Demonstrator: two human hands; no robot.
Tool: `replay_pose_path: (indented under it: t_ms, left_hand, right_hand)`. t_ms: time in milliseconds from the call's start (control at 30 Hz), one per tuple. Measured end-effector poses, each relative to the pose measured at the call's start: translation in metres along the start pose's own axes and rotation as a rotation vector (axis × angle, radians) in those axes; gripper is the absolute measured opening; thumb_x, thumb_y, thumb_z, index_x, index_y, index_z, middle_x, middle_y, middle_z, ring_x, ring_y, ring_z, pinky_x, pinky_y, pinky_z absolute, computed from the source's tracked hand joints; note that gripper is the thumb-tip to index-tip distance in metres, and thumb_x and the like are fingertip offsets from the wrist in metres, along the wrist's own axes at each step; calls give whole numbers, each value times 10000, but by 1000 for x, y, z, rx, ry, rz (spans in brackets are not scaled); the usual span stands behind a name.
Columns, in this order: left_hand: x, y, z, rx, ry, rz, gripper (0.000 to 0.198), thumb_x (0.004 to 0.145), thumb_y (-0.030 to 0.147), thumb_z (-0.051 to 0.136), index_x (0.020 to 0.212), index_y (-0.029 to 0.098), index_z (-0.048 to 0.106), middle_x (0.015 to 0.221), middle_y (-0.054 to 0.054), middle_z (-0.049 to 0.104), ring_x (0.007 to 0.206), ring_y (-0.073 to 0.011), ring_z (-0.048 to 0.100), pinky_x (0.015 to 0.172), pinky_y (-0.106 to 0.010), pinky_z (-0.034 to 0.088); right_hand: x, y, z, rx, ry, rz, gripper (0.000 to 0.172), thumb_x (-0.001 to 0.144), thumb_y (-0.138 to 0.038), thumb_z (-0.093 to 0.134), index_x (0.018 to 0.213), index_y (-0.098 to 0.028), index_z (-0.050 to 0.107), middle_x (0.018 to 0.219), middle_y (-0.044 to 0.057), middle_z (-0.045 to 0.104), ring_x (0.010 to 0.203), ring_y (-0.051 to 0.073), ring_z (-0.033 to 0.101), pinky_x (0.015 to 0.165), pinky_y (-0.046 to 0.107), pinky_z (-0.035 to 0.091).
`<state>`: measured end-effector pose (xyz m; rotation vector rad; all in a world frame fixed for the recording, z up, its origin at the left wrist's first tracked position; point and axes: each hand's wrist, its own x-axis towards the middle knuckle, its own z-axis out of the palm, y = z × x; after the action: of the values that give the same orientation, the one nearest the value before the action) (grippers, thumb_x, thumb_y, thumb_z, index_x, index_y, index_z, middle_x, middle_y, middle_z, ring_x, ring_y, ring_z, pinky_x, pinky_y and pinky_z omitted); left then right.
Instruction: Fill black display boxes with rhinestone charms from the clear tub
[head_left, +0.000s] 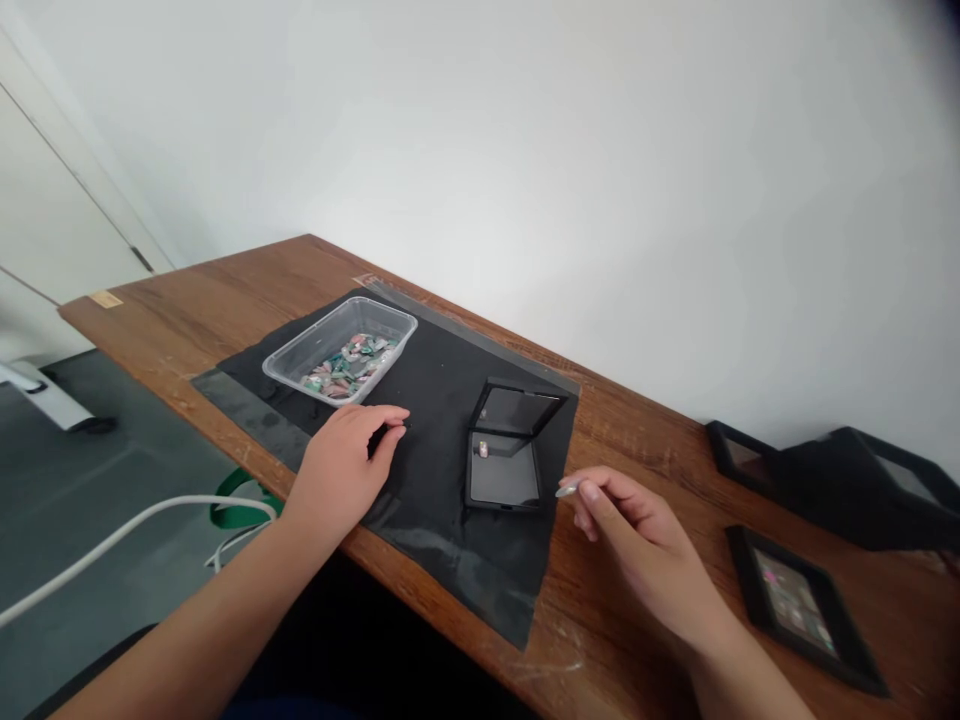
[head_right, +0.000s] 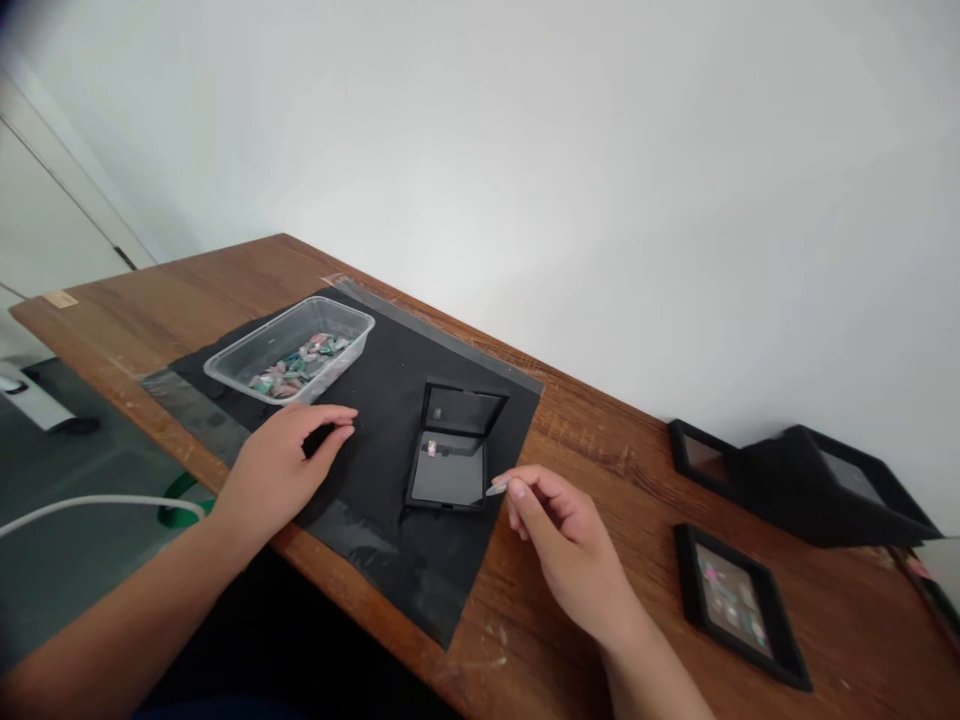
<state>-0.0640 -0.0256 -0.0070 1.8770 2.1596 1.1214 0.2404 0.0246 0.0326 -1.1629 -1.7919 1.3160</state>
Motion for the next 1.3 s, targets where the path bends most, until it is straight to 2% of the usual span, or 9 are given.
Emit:
replay_pose_path:
  t_ms: [167, 367, 567, 700, 767, 1033, 1133, 1300]
  left_hand:
    - [1, 1, -1, -103, 52, -89, 225, 938, 376, 592, 1015, 239, 752, 1056, -46, 787, 1000, -266, 725, 971, -416, 554]
    - [-2, 2, 0, -281, 39, -127, 201, 903, 388, 649, 976, 245, 768, 979, -27, 803, 855, -225, 753, 836, -336, 613]
    - [-4, 5, -2, -473, 19, -183, 184, 837, 369, 740, 935, 218, 775, 953, -35, 806, 853, -208, 766, 835, -308, 628]
    - [-6, 12, 0, -695, -4, -267, 224, 787, 358, 787, 921, 180, 763, 925, -68, 807, 860, -226, 775, 814, -322, 643]
    - [-7, 16, 2, -763, -30, -265, 235, 776, 340, 793, 929, 167, 755, 920, -80, 806, 859, -233, 776, 812, -333, 646]
    - [-10, 14, 7, -725, -67, -192, 210, 836, 281, 715, 1028, 195, 716, 900, -51, 787, 831, -198, 762, 812, -316, 634]
    - [-10, 15, 7, -673, -61, -148, 174, 857, 248, 675, 1020, 204, 718, 917, -40, 783, 836, -187, 760, 818, -304, 628]
    - [-12, 17, 6, -598, -71, -85, 168, 870, 204, 627, 1005, 223, 725, 905, -14, 788, 837, -176, 763, 825, -286, 617]
  right_hand:
    - [1, 1, 1, -26, -2, -5, 339, 961, -524, 584, 953, -205, 697, 682, -12, 516, 640, 140, 477, 605, 265, 414]
    - [0, 2, 1, -71, -8, 4, 346, 971, -524, 568, 966, -202, 696, 678, -17, 506, 644, 138, 475, 615, 264, 410]
    - [3, 0, 3, -155, 0, -13, 340, 961, -520, 583, 941, -204, 707, 689, -12, 535, 649, 139, 487, 617, 263, 411]
    - [3, -2, 7, -189, 30, -31, 335, 948, -512, 597, 895, -203, 716, 720, 7, 601, 660, 146, 521, 621, 264, 433]
    - [3, -4, 12, -208, 58, -35, 340, 931, -516, 611, 857, -199, 709, 743, 20, 634, 685, 158, 552, 628, 269, 448]
    - [9, -2, 32, -218, 91, 14, 346, 908, -513, 625, 819, -184, 684, 749, 34, 662, 700, 169, 585, 615, 267, 449]
    - [16, -4, 31, -220, 62, 41, 340, 909, -503, 626, 824, -178, 678, 756, 33, 664, 698, 162, 583, 621, 265, 440]
    - [38, -19, 24, -214, -35, 47, 359, 893, -525, 622, 791, -181, 638, 679, -9, 574, 625, 131, 485, 591, 260, 373]
